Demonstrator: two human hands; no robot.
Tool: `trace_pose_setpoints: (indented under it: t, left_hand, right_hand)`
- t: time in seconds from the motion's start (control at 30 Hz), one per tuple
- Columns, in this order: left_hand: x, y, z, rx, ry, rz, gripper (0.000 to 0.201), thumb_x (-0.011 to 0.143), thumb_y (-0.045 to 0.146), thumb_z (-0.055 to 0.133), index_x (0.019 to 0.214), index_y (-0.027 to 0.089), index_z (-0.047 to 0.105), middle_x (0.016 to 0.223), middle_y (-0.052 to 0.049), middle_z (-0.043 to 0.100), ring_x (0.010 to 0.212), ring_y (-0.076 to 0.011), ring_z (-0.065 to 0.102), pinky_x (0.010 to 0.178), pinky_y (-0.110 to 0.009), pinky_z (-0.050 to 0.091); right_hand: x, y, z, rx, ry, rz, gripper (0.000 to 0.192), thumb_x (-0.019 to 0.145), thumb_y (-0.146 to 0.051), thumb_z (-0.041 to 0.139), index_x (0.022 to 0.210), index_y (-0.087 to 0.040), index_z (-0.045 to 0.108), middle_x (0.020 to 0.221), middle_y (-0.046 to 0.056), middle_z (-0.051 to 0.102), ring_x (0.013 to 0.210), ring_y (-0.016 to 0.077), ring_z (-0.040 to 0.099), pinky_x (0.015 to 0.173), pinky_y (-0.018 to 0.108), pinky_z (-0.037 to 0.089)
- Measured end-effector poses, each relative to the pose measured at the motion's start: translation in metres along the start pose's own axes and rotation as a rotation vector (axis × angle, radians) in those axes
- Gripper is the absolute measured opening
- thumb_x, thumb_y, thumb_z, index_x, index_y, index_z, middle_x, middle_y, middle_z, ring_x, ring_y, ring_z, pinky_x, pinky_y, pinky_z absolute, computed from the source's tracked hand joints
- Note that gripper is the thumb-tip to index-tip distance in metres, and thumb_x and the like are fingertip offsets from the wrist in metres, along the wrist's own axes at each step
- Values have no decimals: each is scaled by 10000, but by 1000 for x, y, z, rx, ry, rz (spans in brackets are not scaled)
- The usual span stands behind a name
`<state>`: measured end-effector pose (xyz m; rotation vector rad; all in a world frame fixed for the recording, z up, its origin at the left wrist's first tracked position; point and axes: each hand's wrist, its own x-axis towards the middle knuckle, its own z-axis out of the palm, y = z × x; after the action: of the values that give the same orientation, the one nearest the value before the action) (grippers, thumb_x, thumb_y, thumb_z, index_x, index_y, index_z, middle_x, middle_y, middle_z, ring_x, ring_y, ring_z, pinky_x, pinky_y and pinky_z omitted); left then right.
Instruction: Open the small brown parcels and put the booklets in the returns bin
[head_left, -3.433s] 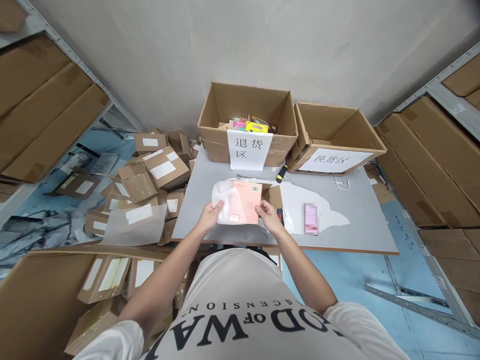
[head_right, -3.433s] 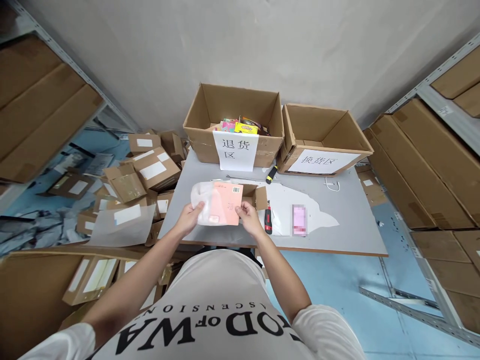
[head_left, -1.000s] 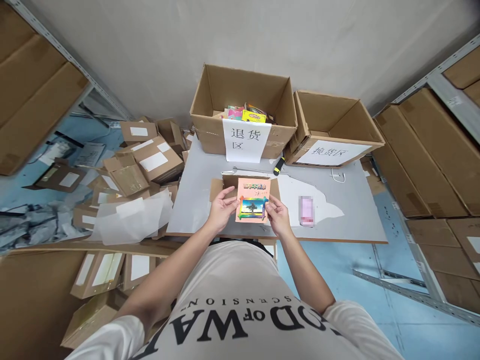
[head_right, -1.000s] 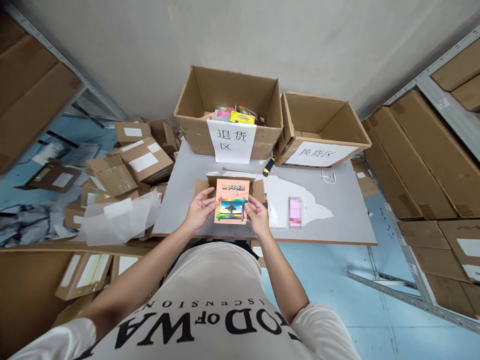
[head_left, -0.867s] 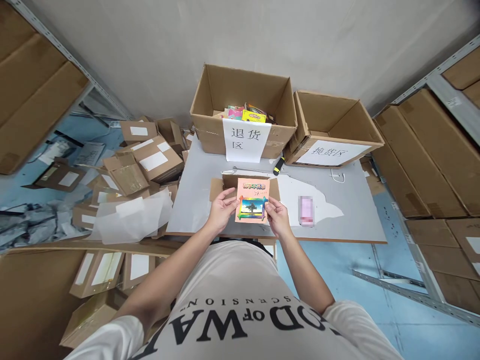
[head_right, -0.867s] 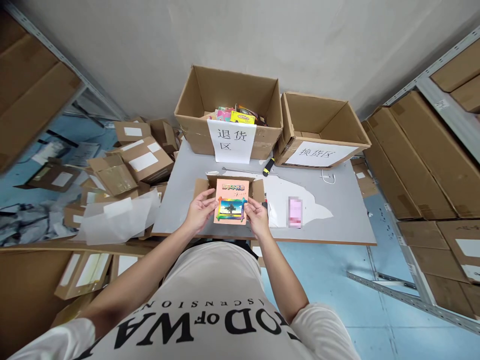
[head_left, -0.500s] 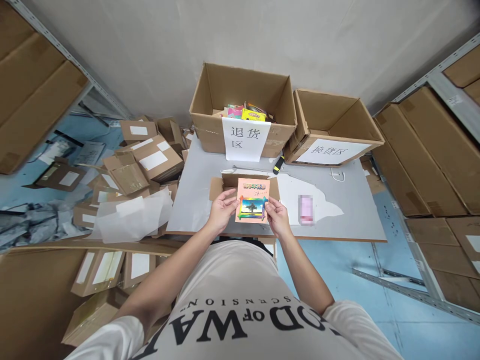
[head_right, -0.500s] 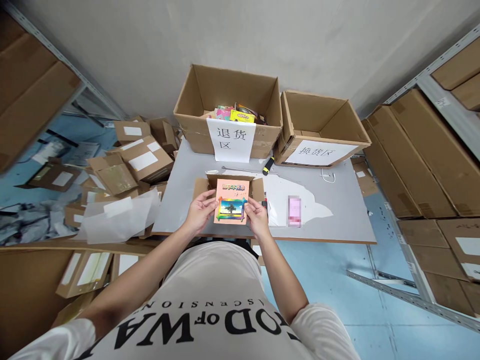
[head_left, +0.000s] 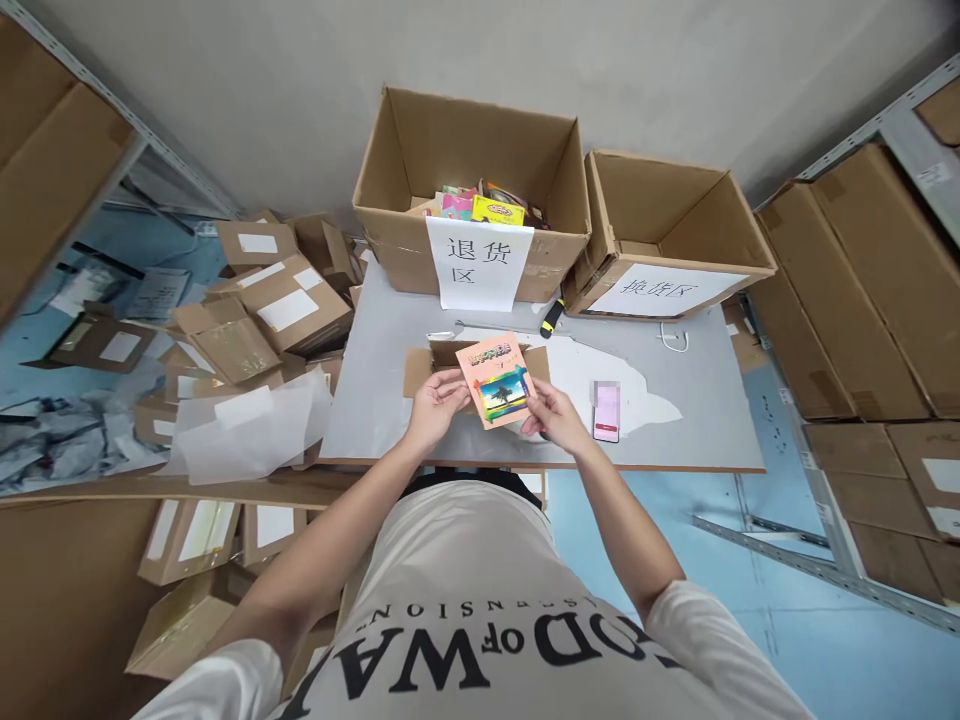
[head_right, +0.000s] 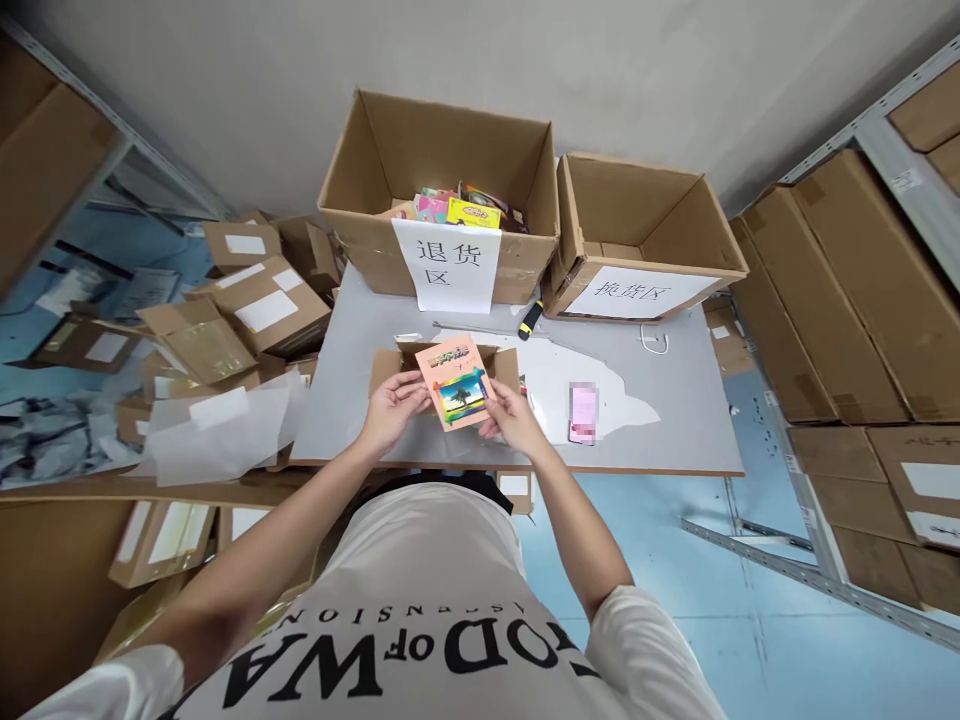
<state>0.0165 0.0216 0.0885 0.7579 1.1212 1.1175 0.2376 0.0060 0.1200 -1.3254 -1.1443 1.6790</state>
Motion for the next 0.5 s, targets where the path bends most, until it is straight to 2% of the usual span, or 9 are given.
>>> trace_pose_setpoints:
  t: [0.1, 0.2, 0.27, 0.37, 0.5]
  left_hand:
    - [14, -4, -5, 195, -7, 108, 481, 671, 408, 748, 1043, 146, 593, 1054, -137, 686, 1002, -235, 652, 948, -420, 473]
    - [24, -7, -12, 541, -33, 252, 400, 733, 371, 683, 1077, 175, 626, 1139, -128, 656, 1115, -274, 594, 1027, -452, 394]
    - [27, -11, -15, 772, -67, 338, 363, 762, 332, 638, 1096, 188, 632, 1187, -129, 636, 1188, -307, 539, 1080, -491, 307]
    - [30, -20, -18, 975, -102, 382, 337, 764, 286, 603, 1084, 186, 634, 1191, -140, 635, 1234, -343, 491, 1104, -542, 214]
    - [28, -35, -21, 1081, -102, 351, 316, 763, 287, 588, 1062, 199, 638, 1159, -143, 648, 1219, -347, 501, 1103, -555, 185]
  right_hand:
    - [13, -29, -33, -128, 17, -73, 585, 794, -463, 620, 1294, -170, 533, 694, 0, 663, 460, 128, 623, 436, 250, 523]
    - [30, -59, -62, -163, 24, -132, 607, 781, -462, 645, 1305, -178, 530, 708, 1, 666, 452, 120, 612, 435, 246, 519]
    - [51, -77, -73, -129, 39, -181, 615, 763, -466, 671, 1294, -187, 537, 707, 0, 667, 453, 116, 610, 438, 242, 519]
    - [101, -104, -76, -59, 113, -278, 556, 783, -464, 657, 1268, -217, 539, 767, 10, 678, 492, 102, 610, 457, 222, 515]
    - [197, -137, -69, -107, 201, -319, 370, 878, -388, 553, 1209, -225, 536, 806, 11, 666, 540, 78, 596, 502, 188, 502]
